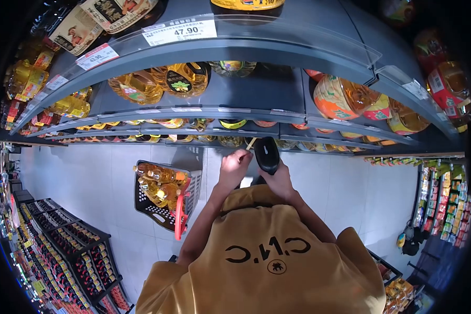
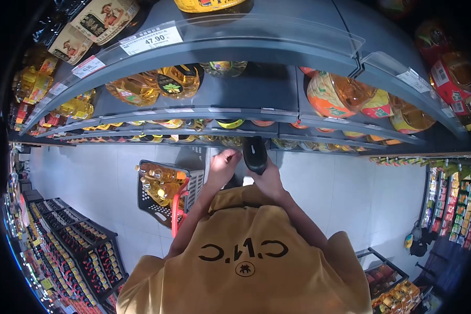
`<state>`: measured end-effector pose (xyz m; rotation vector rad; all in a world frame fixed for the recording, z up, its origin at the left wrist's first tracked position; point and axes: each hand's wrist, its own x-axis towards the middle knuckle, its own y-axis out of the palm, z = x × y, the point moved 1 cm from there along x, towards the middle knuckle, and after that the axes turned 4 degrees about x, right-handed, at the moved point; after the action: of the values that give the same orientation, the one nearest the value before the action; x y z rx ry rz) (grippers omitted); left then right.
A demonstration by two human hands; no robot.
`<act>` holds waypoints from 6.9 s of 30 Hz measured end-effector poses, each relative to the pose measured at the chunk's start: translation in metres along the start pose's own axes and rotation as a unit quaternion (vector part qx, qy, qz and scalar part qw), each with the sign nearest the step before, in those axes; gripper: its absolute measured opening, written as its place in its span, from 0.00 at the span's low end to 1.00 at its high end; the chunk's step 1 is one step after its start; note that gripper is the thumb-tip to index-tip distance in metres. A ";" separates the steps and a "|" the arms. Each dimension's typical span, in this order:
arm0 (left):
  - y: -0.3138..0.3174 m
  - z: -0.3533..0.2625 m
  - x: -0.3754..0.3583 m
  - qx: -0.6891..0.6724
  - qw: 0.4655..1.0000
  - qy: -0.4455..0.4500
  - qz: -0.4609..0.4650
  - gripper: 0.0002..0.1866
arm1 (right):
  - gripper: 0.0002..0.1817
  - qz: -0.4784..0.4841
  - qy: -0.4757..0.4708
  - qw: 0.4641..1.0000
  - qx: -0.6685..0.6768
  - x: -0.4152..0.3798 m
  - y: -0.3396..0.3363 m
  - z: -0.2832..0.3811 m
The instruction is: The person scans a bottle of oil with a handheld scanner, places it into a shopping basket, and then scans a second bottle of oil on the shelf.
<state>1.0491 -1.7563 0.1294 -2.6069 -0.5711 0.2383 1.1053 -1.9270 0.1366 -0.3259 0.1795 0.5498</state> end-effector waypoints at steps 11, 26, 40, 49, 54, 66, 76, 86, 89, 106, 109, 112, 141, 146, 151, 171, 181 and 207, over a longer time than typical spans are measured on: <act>-0.020 -0.068 0.125 -0.032 0.986 0.116 -0.118 0.13 | 0.22 -0.111 -0.028 0.993 -0.003 0.024 -0.005 0.029; 0.007 -0.103 0.275 0.175 0.941 0.188 -0.219 0.11 | 0.21 -0.137 -0.044 0.986 0.079 0.049 -0.033 0.045; 0.016 -0.124 0.275 -0.018 0.987 0.043 -0.154 0.06 | 0.23 -0.121 -0.043 0.988 0.086 0.072 -0.049 0.049; 0.024 -0.059 0.317 0.002 0.944 0.085 -0.319 0.10 | 0.21 -0.102 -0.057 0.989 0.087 0.078 -0.050 0.050; 0.018 -0.070 0.296 0.016 0.959 0.081 -0.271 0.10 | 0.19 -0.104 -0.114 0.985 0.077 0.081 -0.050 0.046; -0.038 -0.100 0.231 -0.093 0.993 0.017 -0.069 0.08 | 0.19 -0.085 -0.090 0.985 0.119 0.091 -0.036 0.035; -0.056 -0.071 0.213 -0.061 0.993 0.069 -0.068 0.16 | 0.22 -0.067 -0.083 0.980 0.168 0.110 -0.033 0.054; -0.042 -0.069 0.207 -0.222 0.968 0.056 -0.099 0.12 | 0.22 -0.079 -0.093 0.974 0.191 0.102 -0.029 0.040; -0.056 -0.067 0.201 -0.237 0.969 0.062 -0.044 0.12 | 0.22 -0.082 -0.073 0.978 0.179 0.101 -0.027 0.032; -0.120 -0.031 0.187 -0.274 0.949 0.091 0.130 0.17 | 0.23 -0.079 -0.099 0.975 0.182 0.093 -0.020 0.032; -0.124 -0.026 0.189 -0.297 0.943 0.092 0.121 0.19 | 0.23 -0.076 -0.093 0.976 0.184 0.093 -0.019 0.029; -0.127 -0.027 0.189 -0.304 0.945 0.075 0.093 0.20 | 0.20 -0.095 -0.099 0.973 0.185 0.091 -0.020 0.027; -0.107 -0.041 0.183 -0.418 0.908 0.042 -0.001 0.20 | 0.21 -0.088 -0.101 0.975 0.177 0.072 -0.002 0.035; -0.113 -0.039 0.184 -0.352 0.934 0.050 0.035 0.24 | 0.19 -0.078 -0.119 0.978 0.154 0.073 0.002 0.040; -0.112 -0.040 0.186 -0.376 0.925 0.033 0.038 0.24 | 0.16 -0.073 -0.136 0.975 0.158 0.077 0.005 0.046; -0.112 -0.035 0.190 -0.377 0.924 0.046 0.043 0.20 | 0.17 -0.140 -0.055 0.920 0.363 0.198 0.060 0.134; -0.100 -0.056 0.196 -0.347 0.934 0.072 0.050 0.20 | 0.07 -0.170 -0.077 0.886 0.425 0.201 0.060 0.145; -0.096 -0.132 0.194 -0.371 0.926 0.018 0.073 0.08 | 0.08 -0.103 -0.037 0.822 0.559 0.176 0.011 0.166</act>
<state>1.2237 -1.6478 0.2773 -3.3853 -0.5228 0.0101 1.2605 -1.7747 0.2443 0.8231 0.3561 0.1678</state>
